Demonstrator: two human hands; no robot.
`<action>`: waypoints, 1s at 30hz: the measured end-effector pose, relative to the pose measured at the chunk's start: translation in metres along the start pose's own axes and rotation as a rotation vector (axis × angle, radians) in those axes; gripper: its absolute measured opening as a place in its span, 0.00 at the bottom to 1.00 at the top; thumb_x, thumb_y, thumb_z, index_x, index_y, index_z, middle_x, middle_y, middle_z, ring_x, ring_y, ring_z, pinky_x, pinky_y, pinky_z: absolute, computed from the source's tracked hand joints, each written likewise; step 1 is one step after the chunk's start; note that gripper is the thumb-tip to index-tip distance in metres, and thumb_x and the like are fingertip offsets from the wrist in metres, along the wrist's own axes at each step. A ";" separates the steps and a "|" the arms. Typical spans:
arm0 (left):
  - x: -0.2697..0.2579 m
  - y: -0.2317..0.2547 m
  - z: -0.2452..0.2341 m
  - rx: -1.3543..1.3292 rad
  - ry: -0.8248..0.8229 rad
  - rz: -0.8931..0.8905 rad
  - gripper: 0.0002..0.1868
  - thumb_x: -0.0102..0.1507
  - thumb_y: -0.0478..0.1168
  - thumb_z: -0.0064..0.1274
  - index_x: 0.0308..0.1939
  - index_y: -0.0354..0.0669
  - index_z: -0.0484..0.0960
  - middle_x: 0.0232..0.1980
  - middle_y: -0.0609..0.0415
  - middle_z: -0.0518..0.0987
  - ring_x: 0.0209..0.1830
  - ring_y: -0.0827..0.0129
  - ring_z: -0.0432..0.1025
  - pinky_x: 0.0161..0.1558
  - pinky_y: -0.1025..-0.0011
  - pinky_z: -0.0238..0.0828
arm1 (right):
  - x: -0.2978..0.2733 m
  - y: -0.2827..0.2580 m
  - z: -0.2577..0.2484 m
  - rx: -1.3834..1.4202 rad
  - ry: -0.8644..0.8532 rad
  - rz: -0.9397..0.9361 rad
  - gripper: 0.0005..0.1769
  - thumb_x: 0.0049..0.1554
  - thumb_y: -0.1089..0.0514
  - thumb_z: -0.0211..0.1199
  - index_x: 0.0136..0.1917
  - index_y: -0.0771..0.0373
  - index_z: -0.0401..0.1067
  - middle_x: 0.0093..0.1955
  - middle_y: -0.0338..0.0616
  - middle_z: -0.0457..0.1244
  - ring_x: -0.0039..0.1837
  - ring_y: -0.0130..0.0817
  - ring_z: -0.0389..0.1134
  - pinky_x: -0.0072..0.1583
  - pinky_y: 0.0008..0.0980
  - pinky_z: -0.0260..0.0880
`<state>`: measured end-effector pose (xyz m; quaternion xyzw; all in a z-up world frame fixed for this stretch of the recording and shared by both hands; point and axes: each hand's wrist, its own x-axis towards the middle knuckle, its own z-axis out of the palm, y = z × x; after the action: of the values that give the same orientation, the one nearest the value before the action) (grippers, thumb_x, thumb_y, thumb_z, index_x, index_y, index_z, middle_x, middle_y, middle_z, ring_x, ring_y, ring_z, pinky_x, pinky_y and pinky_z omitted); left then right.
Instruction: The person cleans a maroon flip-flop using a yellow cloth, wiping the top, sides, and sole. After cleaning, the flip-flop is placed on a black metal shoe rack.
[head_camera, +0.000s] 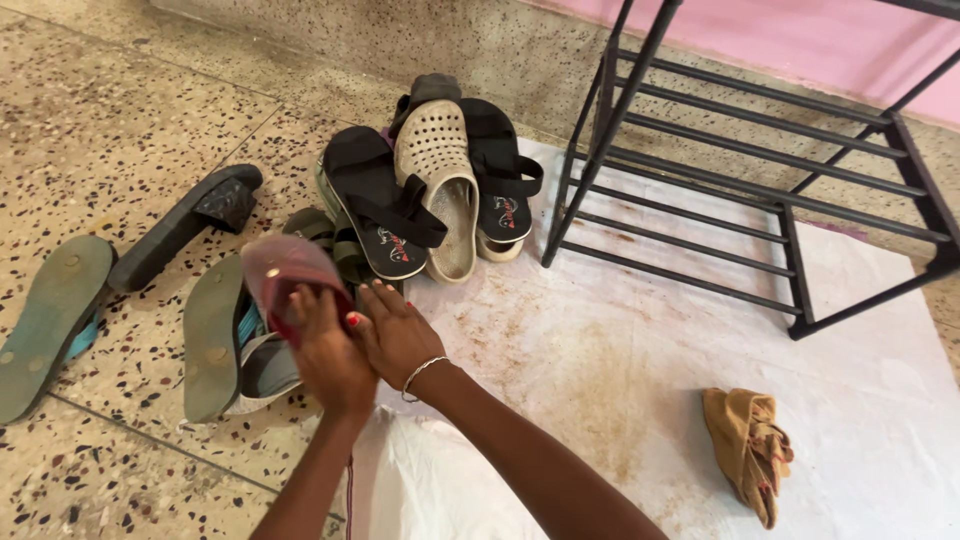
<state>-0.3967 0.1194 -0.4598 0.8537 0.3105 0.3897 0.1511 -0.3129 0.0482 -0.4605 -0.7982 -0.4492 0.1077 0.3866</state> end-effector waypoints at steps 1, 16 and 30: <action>-0.002 0.013 0.002 -0.064 0.006 0.023 0.27 0.72 0.44 0.46 0.70 0.27 0.70 0.75 0.24 0.64 0.79 0.35 0.57 0.75 0.49 0.53 | 0.000 0.001 -0.005 0.049 0.002 0.054 0.33 0.67 0.43 0.45 0.77 0.64 0.58 0.78 0.61 0.53 0.76 0.57 0.56 0.73 0.47 0.57; -0.031 0.125 0.028 -0.158 -0.154 0.220 0.35 0.61 0.38 0.57 0.71 0.28 0.68 0.74 0.32 0.67 0.80 0.45 0.55 0.74 0.46 0.50 | -0.019 0.070 -0.091 0.457 0.162 0.512 0.30 0.61 0.43 0.57 0.70 0.60 0.66 0.47 0.59 0.73 0.51 0.51 0.77 0.54 0.42 0.75; -0.072 0.177 0.066 -0.006 -0.427 0.316 0.48 0.54 0.49 0.59 0.74 0.32 0.59 0.78 0.38 0.59 0.79 0.52 0.50 0.72 0.42 0.40 | -0.094 0.141 -0.114 0.267 0.503 0.544 0.23 0.61 0.59 0.53 0.69 0.63 0.69 0.54 0.64 0.69 0.58 0.57 0.72 0.58 0.45 0.72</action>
<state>-0.3100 -0.0629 -0.4552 0.9541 0.1332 0.2203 0.1528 -0.2187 -0.1285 -0.5005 -0.8322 -0.0947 0.0647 0.5424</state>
